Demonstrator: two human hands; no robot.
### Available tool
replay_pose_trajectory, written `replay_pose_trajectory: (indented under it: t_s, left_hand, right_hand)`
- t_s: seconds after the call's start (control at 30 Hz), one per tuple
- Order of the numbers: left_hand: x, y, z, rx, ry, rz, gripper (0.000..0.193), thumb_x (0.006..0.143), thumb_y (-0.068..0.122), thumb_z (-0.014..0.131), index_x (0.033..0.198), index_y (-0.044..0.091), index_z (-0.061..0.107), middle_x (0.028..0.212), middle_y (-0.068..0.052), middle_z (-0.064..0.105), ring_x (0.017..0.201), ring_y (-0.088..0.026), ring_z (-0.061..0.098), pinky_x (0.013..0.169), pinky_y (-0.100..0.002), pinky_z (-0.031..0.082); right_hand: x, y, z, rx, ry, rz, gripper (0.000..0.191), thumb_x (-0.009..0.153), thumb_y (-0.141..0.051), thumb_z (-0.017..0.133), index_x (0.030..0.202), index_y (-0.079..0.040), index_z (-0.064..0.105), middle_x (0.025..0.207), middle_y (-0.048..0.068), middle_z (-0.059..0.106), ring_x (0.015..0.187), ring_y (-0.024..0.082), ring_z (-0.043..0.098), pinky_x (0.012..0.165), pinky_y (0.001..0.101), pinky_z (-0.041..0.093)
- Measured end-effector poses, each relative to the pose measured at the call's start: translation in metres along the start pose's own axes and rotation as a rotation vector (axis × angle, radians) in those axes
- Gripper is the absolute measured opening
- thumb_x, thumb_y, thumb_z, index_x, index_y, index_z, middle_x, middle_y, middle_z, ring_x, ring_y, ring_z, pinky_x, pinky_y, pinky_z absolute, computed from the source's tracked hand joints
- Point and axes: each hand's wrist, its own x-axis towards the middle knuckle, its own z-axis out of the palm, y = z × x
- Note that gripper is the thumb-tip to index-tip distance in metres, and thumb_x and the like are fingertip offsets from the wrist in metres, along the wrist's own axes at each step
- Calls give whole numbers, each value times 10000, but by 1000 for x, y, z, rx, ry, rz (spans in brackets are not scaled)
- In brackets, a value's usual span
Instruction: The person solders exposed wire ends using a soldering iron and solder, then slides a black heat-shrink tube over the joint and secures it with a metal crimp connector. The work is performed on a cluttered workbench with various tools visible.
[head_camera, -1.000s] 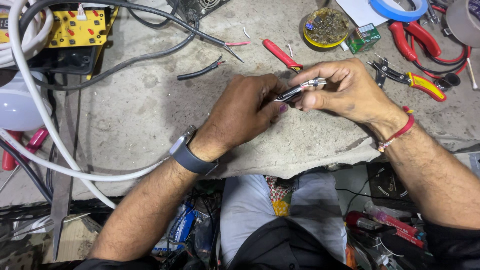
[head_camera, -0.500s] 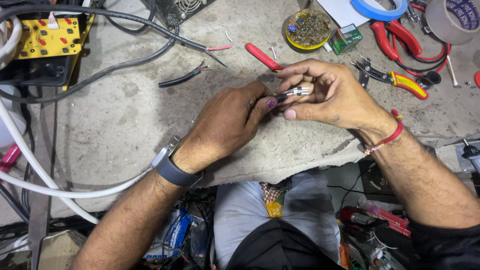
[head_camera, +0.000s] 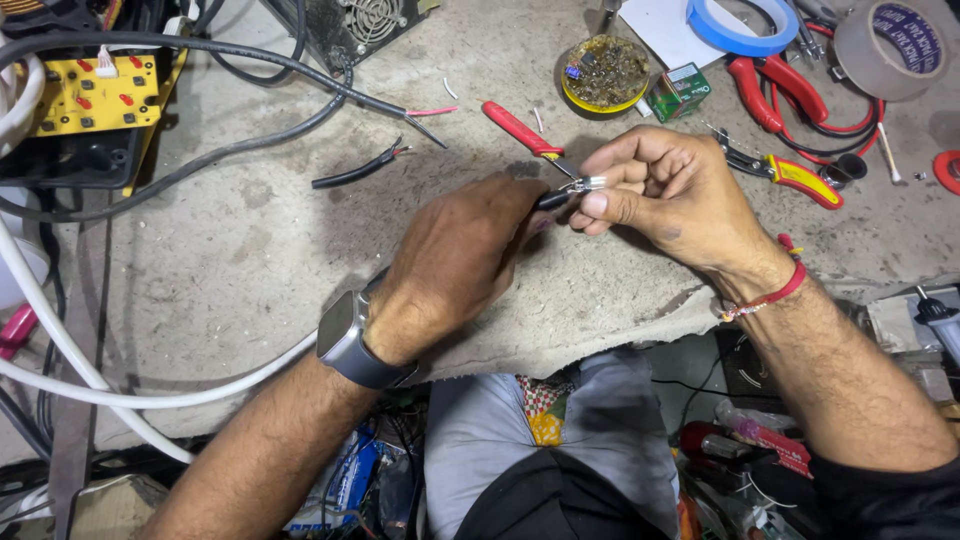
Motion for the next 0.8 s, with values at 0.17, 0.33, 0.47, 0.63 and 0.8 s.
replay_pose_trajectory:
  t_s: [0.17,0.33,0.47,0.63,0.8]
  left_hand:
    - [-1,-7,10,-51,47,36,203,957,69,633,1157,36,634,1013,-174,670,910,-404,670,750,-488,518]
    - [0,-6,17,-66,39,-10,157,948,54,625,1104,38,637,972,-174,652,887,-411,659,720,-512,492]
    - [2,-5,20,-60,66,6,139,953,75,648,1088,43,646,947,-165,642,862,-400,657,705,-506,499]
    - [2,-6,18,-43,43,8,135,937,45,642,1070,33,656,939,-159,637,847,-388,659,708,-496,506]
    - [3,-11,14,-194,38,69,193,938,31,650,1130,38,671,978,-141,658,880,-377,672,744,-473,527]
  right_hand:
    - [0,4,-4,-68,40,-39,206,930,31,744,1117,86,677,1008,181,754,901,220,763,824,340,657]
    - [2,6,-8,-69,-22,-41,184,930,7,752,1089,76,692,967,171,764,886,208,775,816,329,660]
    - [1,7,-5,-223,7,-30,208,896,2,782,1084,69,724,951,160,772,865,173,760,779,290,629]
    - [0,5,-3,-273,-18,-84,192,898,-25,793,1069,44,740,948,135,780,863,140,762,761,258,624]
    - [-2,3,-3,-424,-27,-152,184,875,-50,825,1037,16,768,939,117,782,820,120,730,693,232,582]
